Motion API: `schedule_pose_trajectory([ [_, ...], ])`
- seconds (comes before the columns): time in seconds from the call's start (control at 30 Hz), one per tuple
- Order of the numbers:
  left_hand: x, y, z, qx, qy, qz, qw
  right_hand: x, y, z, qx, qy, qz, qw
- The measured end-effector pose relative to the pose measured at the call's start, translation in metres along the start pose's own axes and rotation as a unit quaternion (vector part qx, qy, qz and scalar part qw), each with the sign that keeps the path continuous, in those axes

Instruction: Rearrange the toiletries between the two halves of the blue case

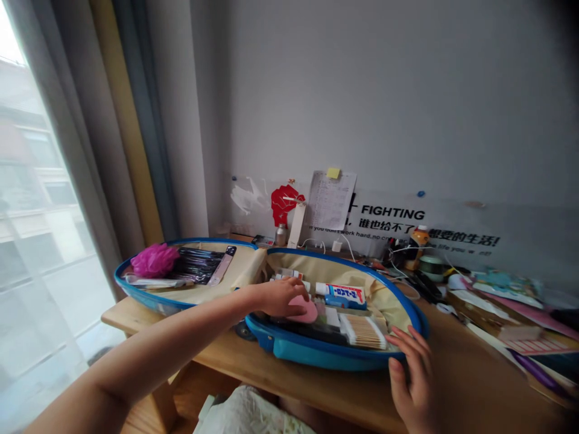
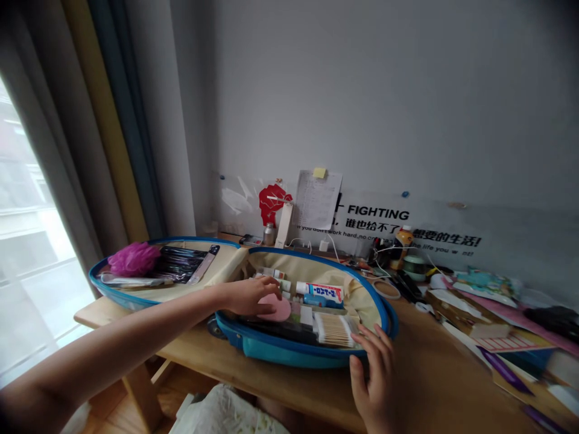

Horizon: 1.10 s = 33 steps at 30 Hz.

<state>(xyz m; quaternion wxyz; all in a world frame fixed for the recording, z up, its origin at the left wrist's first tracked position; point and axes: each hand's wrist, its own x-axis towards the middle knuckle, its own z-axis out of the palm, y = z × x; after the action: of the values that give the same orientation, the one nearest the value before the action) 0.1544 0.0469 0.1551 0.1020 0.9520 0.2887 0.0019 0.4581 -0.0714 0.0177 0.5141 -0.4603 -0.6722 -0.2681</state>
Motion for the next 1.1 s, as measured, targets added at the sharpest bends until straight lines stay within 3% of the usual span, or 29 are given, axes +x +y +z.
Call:
schedule_pose_trajectory([
  [0.17, 0.009, -0.006, 0.014, -0.009, -0.077, -0.039, 0.996, 0.001, -0.001, -0.001, -0.007, 0.0, -0.004, 1.0],
  [0.33, 0.008, -0.006, 0.022, -0.018, -0.127, -0.016, 0.992, 0.001, 0.0, -0.001, -0.006, 0.001, -0.002, 1.0],
  [0.7, 0.003, -0.002, 0.017, -0.018, -0.119, -0.015, 0.993, 0.001, 0.001, 0.0, -0.005, 0.007, -0.009, 1.0],
  [0.83, -0.005, -0.006, 0.007, -0.044, -0.074, -0.012, 0.996, 0.0, 0.002, 0.001, -0.005, 0.009, -0.011, 1.0],
  [0.93, -0.021, -0.023, -0.006, -0.055, 0.004, -0.022, 0.998, 0.0, 0.003, 0.001, -0.004, 0.001, -0.012, 1.0],
  [1.03, -0.049, -0.057, -0.02, -0.01, 0.098, -0.142, 0.985, 0.0, 0.004, 0.001, 0.0, 0.004, -0.017, 1.0],
  [1.1, -0.074, -0.086, -0.027, 0.015, 0.109, -0.224, 0.968, 0.0, 0.004, 0.001, 0.002, 0.007, -0.018, 1.0],
])
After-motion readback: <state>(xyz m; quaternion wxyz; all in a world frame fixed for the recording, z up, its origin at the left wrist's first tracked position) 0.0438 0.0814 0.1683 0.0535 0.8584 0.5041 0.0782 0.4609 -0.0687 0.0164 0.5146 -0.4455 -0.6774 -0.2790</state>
